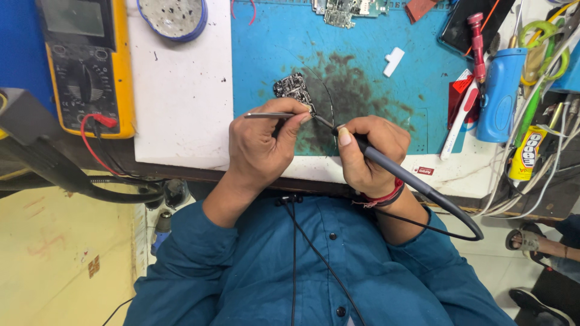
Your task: The person solders a small circuit board on a workbench, holding the board with tweezers in one hand and a soldering iron in the other, applying solder to components on the board. They reposition and turn the board repeatedly while working on different points, with a multimeter and other boards on the bench.
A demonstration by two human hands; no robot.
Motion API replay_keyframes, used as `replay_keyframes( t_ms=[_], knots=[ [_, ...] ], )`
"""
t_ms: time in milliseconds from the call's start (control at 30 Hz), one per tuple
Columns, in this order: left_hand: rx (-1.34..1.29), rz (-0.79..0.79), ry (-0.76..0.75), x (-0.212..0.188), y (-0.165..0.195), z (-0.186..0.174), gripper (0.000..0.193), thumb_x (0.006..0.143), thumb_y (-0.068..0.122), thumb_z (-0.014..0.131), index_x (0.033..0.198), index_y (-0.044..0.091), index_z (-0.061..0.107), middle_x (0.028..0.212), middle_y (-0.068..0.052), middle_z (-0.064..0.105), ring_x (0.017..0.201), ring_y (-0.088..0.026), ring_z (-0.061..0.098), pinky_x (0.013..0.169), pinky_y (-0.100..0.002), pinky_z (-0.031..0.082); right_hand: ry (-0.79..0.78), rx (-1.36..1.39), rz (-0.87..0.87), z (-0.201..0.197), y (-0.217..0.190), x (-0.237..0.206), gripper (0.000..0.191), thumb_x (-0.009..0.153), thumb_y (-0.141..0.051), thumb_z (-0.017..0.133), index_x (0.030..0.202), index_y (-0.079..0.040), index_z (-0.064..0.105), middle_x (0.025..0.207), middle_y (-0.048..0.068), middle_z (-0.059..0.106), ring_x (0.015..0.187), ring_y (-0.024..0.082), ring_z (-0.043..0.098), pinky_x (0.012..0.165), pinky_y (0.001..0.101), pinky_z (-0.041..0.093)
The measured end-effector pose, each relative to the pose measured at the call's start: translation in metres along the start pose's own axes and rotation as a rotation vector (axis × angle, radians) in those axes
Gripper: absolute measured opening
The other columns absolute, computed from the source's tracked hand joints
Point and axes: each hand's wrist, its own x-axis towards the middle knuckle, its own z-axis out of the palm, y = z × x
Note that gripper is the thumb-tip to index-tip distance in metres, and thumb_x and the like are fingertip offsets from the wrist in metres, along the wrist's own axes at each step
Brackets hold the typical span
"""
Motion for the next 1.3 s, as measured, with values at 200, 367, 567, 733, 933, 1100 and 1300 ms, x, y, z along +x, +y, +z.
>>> replay_keyframes(
  t_ms=[200, 367, 567, 733, 933, 1100, 1300],
  knots=[
    [-0.004, 0.027, -0.004, 0.0005, -0.0006, 0.0, 0.009, 0.101, 0.013, 0.076, 0.105, 0.008, 0.07, 0.092, -0.006, 0.075, 0.075, -0.017, 0.073, 0.067, -0.029, 0.054, -0.013, -0.002, 0.005, 0.0008, 0.0003, 0.001, 0.01, 0.097, -0.004, 0.071, 0.089, 0.0, 0.065, 0.074, 0.008, 0.063, 0.063, 0.022, 0.06, 0.057, 0.0309, 0.043],
    [-0.009, 0.013, -0.011, 0.0003, -0.0005, -0.0006, 0.009, 0.099, 0.013, 0.077, 0.104, 0.008, 0.07, 0.09, -0.006, 0.075, 0.072, -0.017, 0.072, 0.065, -0.029, 0.054, -0.022, 0.002, -0.003, 0.0005, -0.0002, 0.0011, 0.008, 0.096, -0.004, 0.07, 0.09, 0.0, 0.066, 0.076, 0.008, 0.064, 0.064, 0.022, 0.061, 0.058, 0.0307, 0.044],
    [0.007, 0.025, -0.014, -0.0003, -0.0002, -0.0001, 0.009, 0.1, 0.013, 0.076, 0.104, 0.008, 0.07, 0.09, -0.005, 0.075, 0.071, -0.016, 0.071, 0.064, -0.029, 0.053, -0.024, -0.019, -0.009, -0.0002, -0.0009, 0.0017, 0.009, 0.096, -0.004, 0.071, 0.09, 0.0, 0.066, 0.075, 0.008, 0.063, 0.064, 0.022, 0.061, 0.058, 0.031, 0.044],
    [-0.011, 0.012, -0.006, -0.0008, -0.0009, 0.0004, 0.009, 0.1, 0.013, 0.076, 0.104, 0.007, 0.07, 0.089, -0.005, 0.075, 0.069, -0.014, 0.07, 0.062, -0.027, 0.052, -0.025, -0.016, -0.001, -0.0001, -0.0021, 0.0021, 0.009, 0.096, -0.004, 0.07, 0.09, 0.0, 0.066, 0.075, 0.008, 0.064, 0.064, 0.022, 0.061, 0.058, 0.0306, 0.044],
    [-0.02, -0.025, -0.007, -0.0012, -0.0008, -0.0009, 0.008, 0.101, 0.011, 0.075, 0.103, 0.005, 0.07, 0.086, -0.005, 0.074, 0.064, -0.012, 0.066, 0.059, -0.027, 0.05, -0.028, -0.021, -0.001, 0.0005, -0.0027, 0.0027, 0.008, 0.096, -0.004, 0.07, 0.089, -0.001, 0.066, 0.074, 0.008, 0.063, 0.063, 0.022, 0.061, 0.058, 0.0307, 0.044],
    [-0.02, 0.0, 0.006, -0.0004, -0.0009, -0.0007, 0.008, 0.102, 0.012, 0.074, 0.104, 0.005, 0.069, 0.089, -0.005, 0.075, 0.066, -0.012, 0.067, 0.06, -0.027, 0.051, -0.023, -0.012, -0.001, 0.0004, -0.0027, 0.0028, 0.008, 0.096, -0.004, 0.07, 0.089, -0.001, 0.066, 0.073, 0.007, 0.063, 0.062, 0.022, 0.06, 0.057, 0.0307, 0.044],
    [-0.025, -0.001, 0.003, 0.0001, -0.0009, -0.0013, 0.008, 0.101, 0.011, 0.074, 0.103, 0.005, 0.069, 0.09, -0.005, 0.075, 0.065, -0.012, 0.067, 0.06, -0.027, 0.05, -0.026, -0.013, -0.001, 0.001, -0.0027, 0.0028, 0.009, 0.096, -0.003, 0.07, 0.089, -0.001, 0.065, 0.072, 0.007, 0.062, 0.062, 0.022, 0.059, 0.056, 0.0307, 0.043]
  ],
)
